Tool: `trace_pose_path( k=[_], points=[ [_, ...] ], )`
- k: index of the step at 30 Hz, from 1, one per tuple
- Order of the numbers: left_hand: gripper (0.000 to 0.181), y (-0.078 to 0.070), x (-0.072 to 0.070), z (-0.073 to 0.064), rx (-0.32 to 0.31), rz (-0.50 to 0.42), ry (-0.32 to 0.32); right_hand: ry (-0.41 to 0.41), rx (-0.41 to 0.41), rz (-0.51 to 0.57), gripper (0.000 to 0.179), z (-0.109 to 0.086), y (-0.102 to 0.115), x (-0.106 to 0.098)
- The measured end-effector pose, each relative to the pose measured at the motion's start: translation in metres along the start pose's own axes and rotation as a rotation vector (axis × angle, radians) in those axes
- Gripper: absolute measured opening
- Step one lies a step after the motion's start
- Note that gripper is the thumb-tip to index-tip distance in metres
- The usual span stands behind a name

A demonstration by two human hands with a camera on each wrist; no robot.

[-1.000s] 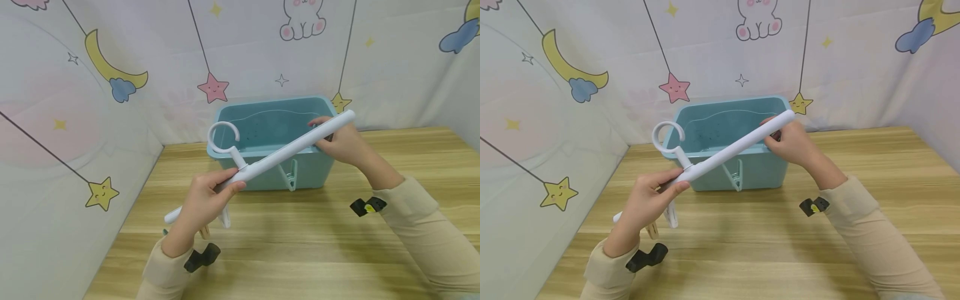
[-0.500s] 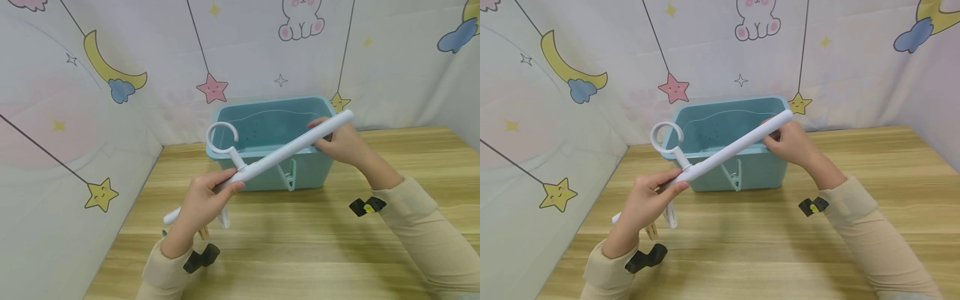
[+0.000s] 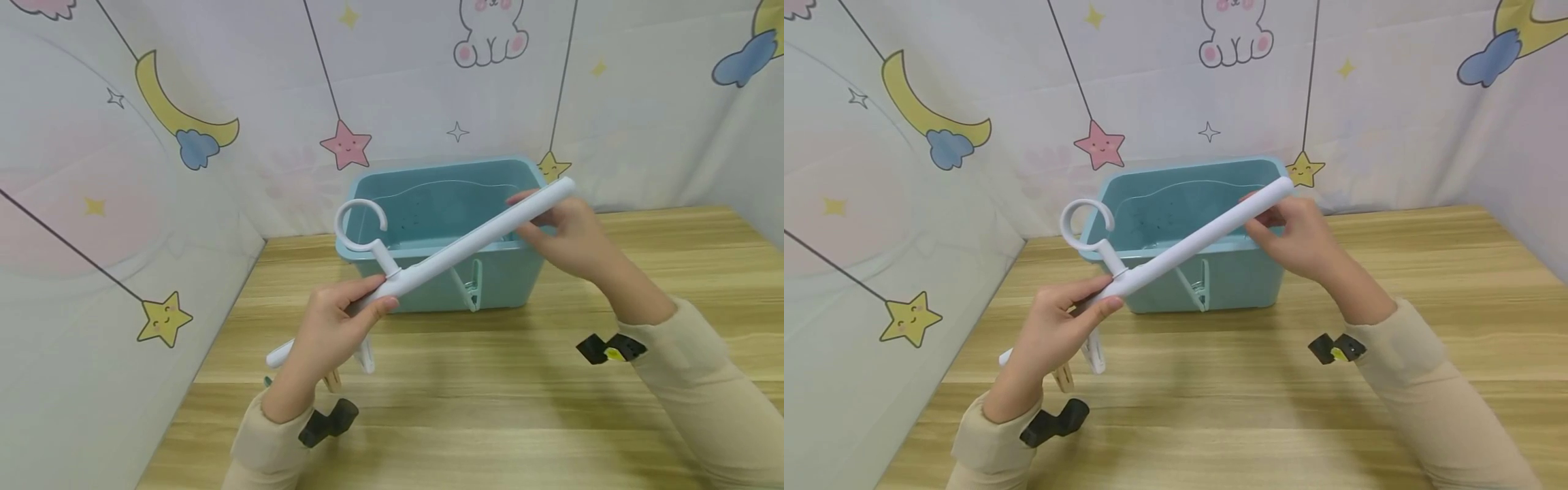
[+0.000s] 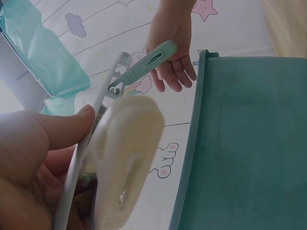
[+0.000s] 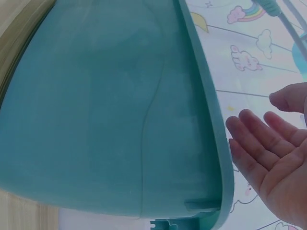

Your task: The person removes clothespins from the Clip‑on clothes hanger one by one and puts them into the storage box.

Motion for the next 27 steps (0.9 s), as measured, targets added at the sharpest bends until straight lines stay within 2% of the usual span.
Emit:
trace_pose_path(
  k=[5,12,20,27],
  points=[
    [0.031,0.000,0.000,0.001,0.005,-0.009,-0.002,0.009,-0.028,0.050,0.027,-0.008,0.006,-0.002],
    [0.030,-0.001,0.000,0.001,0.011,-0.012,-0.002,0.029,-0.004,0.105,0.019,-0.020,0.013,-0.003],
    [0.030,0.000,0.001,0.001,0.029,-0.012,-0.005,0.048,-0.085,0.249,0.015,-0.030,0.024,0.000],
    [0.030,0.000,0.002,0.001,0.031,-0.011,-0.005,0.076,-0.123,0.399,0.020,-0.034,0.028,0.009]
  ],
)
Point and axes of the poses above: each hand's wrist, its own z-axis towards the middle knuckle, its own x-axis out of the palm, y = z × x, the point moved 5 cm from there along z, towards the middle knuckle, and after that the axes turned 7 degrees about x, right-handed, at the moved point
